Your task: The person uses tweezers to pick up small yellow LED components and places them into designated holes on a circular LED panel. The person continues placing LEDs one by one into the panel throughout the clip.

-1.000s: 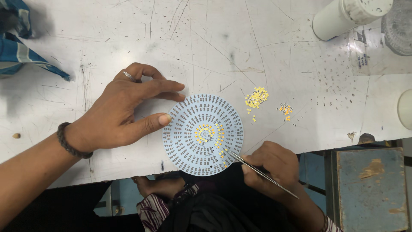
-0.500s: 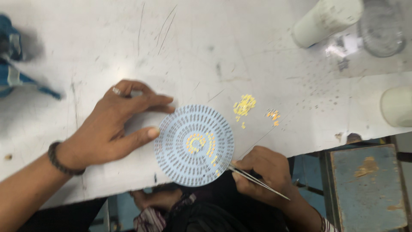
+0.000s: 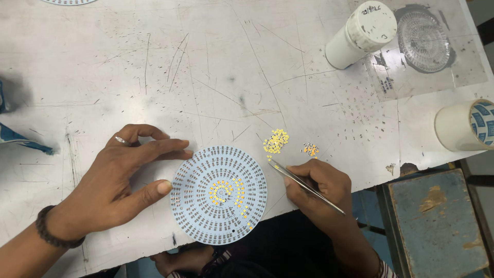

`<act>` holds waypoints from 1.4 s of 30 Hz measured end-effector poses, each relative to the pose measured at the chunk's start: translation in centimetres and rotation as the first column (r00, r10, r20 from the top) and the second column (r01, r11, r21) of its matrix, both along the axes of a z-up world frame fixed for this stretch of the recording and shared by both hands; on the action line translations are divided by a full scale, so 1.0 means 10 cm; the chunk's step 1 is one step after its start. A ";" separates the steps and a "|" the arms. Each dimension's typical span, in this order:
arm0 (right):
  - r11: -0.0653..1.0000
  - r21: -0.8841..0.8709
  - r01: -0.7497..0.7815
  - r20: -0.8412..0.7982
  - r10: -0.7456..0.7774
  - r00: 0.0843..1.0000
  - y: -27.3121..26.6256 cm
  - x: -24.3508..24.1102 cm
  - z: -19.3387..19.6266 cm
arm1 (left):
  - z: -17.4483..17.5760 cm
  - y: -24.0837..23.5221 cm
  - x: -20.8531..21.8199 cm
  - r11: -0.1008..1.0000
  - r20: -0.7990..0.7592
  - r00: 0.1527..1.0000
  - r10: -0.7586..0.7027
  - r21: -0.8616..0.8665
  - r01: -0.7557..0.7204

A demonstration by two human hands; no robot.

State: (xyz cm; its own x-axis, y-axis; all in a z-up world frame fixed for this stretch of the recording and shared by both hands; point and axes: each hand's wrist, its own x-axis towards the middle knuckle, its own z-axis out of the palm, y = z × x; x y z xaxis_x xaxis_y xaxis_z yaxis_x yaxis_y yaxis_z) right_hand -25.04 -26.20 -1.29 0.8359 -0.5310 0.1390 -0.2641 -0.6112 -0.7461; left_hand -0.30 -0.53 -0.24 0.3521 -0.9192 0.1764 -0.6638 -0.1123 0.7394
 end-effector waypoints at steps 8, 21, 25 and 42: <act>0.997 -0.014 -0.079 0.013 0.080 0.997 -0.05 -0.02 0.02 | -0.01 0.01 0.00 1.000 0.004 1.000 -0.001 -0.003 0.002; 0.916 0.165 -0.366 0.064 0.361 0.930 -0.15 -0.09 0.02 | -0.05 0.03 0.02 1.000 0.053 0.999 -0.010 -0.017 0.011; 0.828 -0.056 -0.558 0.109 0.561 0.821 -0.09 -0.05 -0.05 | -0.08 0.06 0.03 0.999 0.040 0.999 -0.022 -0.036 0.023; 0.809 -0.174 -0.562 0.116 0.584 0.804 0.02 0.01 -0.04 | -0.10 0.05 0.01 1.000 0.039 0.999 -0.009 -0.017 0.010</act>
State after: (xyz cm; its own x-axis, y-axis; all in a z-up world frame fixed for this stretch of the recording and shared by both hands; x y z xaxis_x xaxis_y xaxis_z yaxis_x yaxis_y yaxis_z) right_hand -24.97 -26.02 -1.69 0.9431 0.0689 0.3254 0.2771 -0.7040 -0.6539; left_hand -0.23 -0.05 -1.23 0.3360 -0.9191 0.2058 -0.6931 -0.0933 0.7148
